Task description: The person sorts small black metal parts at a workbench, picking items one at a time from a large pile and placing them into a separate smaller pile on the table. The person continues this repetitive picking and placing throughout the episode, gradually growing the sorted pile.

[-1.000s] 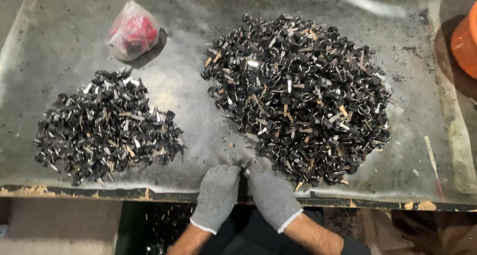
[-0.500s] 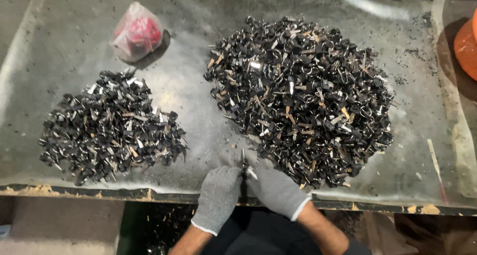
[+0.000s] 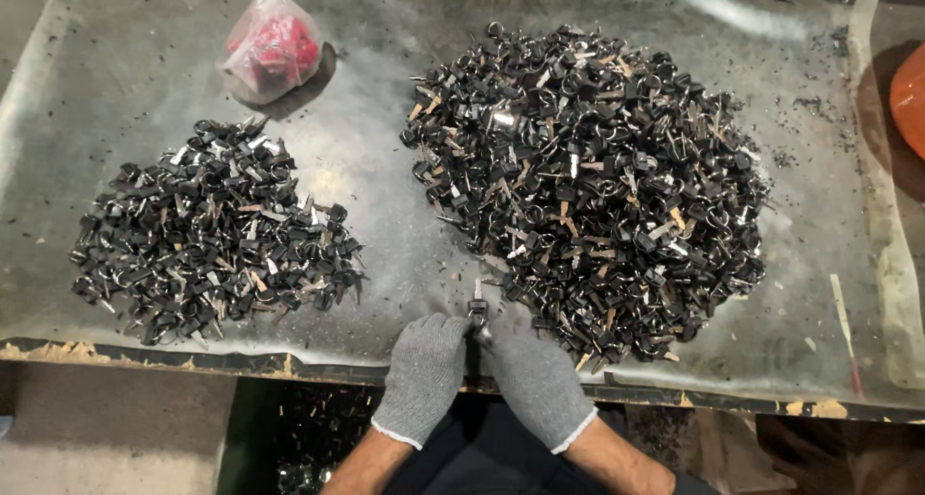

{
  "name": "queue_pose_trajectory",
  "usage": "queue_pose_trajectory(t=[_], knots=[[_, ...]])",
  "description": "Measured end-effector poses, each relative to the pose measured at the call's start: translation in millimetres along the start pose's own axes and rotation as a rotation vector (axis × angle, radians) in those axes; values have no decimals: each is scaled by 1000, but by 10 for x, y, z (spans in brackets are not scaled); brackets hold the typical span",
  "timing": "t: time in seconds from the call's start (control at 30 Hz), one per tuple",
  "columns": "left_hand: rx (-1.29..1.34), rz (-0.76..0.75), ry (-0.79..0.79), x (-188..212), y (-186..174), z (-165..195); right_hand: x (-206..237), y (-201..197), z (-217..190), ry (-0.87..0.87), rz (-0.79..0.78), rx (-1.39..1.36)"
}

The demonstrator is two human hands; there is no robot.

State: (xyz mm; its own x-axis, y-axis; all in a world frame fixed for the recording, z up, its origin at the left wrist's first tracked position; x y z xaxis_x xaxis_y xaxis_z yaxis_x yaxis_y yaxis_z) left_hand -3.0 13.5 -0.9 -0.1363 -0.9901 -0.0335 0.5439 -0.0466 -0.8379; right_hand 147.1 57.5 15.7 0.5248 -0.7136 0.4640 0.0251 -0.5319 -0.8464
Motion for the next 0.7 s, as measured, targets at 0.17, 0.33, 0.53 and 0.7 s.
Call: queue_pose_trajectory(t=[0.17,0.33,0.53,0.7], knots=[[5,25,21,10,2,20,9,83,-72,15,146,210],[10,-4,6,16,-31,37,4,36,-1,-11,91,38],[5,28,11,12,-36,21,-82,-49,45,-2,-202,-133],[39,-15,-88,8,10,-28,-71,-228,-62,-50,-112,-214]])
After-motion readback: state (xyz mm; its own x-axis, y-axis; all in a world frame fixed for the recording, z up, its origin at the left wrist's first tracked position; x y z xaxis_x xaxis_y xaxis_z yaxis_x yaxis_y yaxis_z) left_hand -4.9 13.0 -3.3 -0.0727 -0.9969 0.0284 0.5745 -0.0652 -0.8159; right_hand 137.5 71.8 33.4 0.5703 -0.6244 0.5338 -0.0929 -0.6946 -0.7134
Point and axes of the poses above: each hand's wrist, its own x-axis away from the middle knuckle, its own y-axis out of the palm, z = x × y, the point moved 3 cm from there along -x, towards the middle knuckle, and after that the axes turned 12 degrees about -z, right-handed, at the moved point
